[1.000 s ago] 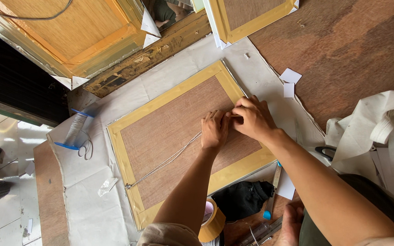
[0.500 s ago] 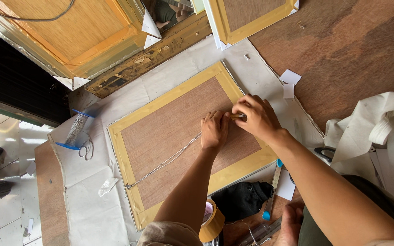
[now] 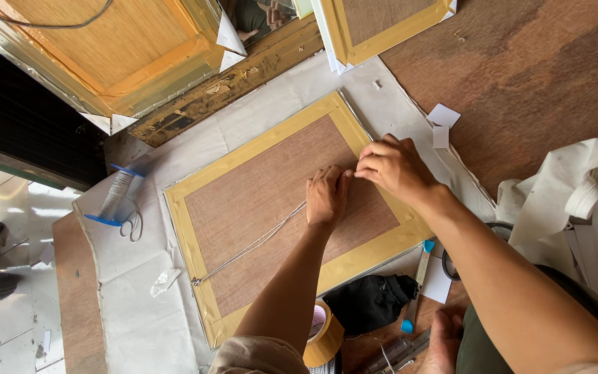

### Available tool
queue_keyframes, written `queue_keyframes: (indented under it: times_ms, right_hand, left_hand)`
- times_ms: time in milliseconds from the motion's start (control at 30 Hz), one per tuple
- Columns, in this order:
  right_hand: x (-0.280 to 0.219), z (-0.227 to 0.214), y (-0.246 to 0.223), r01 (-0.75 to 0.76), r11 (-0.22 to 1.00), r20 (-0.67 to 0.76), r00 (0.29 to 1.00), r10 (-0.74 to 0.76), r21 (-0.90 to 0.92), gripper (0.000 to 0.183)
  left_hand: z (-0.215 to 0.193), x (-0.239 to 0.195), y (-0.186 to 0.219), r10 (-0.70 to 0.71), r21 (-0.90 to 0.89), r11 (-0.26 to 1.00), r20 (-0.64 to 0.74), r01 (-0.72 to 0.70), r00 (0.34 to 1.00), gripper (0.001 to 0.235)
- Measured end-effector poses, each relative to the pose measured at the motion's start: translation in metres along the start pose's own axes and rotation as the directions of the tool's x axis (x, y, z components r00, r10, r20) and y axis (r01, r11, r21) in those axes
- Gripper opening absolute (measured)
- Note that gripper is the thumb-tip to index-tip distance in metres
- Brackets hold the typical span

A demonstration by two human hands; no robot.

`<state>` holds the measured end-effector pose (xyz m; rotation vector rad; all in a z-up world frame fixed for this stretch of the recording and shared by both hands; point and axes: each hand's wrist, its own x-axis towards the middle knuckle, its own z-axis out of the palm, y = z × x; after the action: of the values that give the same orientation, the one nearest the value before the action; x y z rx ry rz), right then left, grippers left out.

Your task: The person attaches a metal hanging wire to the back of a picture frame using tape, then flips the frame to adjust the artwork and matting inside. They use scissors to cut tape and a screwdriver to tighten the wire.

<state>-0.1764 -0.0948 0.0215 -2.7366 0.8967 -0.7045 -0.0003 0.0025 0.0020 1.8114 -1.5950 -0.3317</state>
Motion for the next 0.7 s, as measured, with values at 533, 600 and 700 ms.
queue_keyframes:
  times_ms: [533, 600, 700]
  right_hand:
    - [0.004, -0.015, -0.016, -0.152, 0.988, 0.157, 0.977, 0.146, 0.028, 0.014]
    - [-0.001, -0.017, -0.027, -0.118, 0.988, 0.216, 0.967, 0.137, -0.098, 0.014]
    - [0.006, -0.006, -0.026, -0.090, 0.982, 0.256, 0.958, 0.130, -0.164, 0.016]
  left_hand:
    - [0.009, 0.001, -0.012, 0.000, -0.018, 1.000, -0.013, -0.001, 1.000, 0.032]
    - [0.009, 0.000, -0.011, -0.007, -0.023, 1.000, -0.011, 0.006, 1.000, 0.032]
    - [0.010, -0.001, -0.014, -0.013, -0.038, 0.999, -0.020, 0.012, 1.000, 0.031]
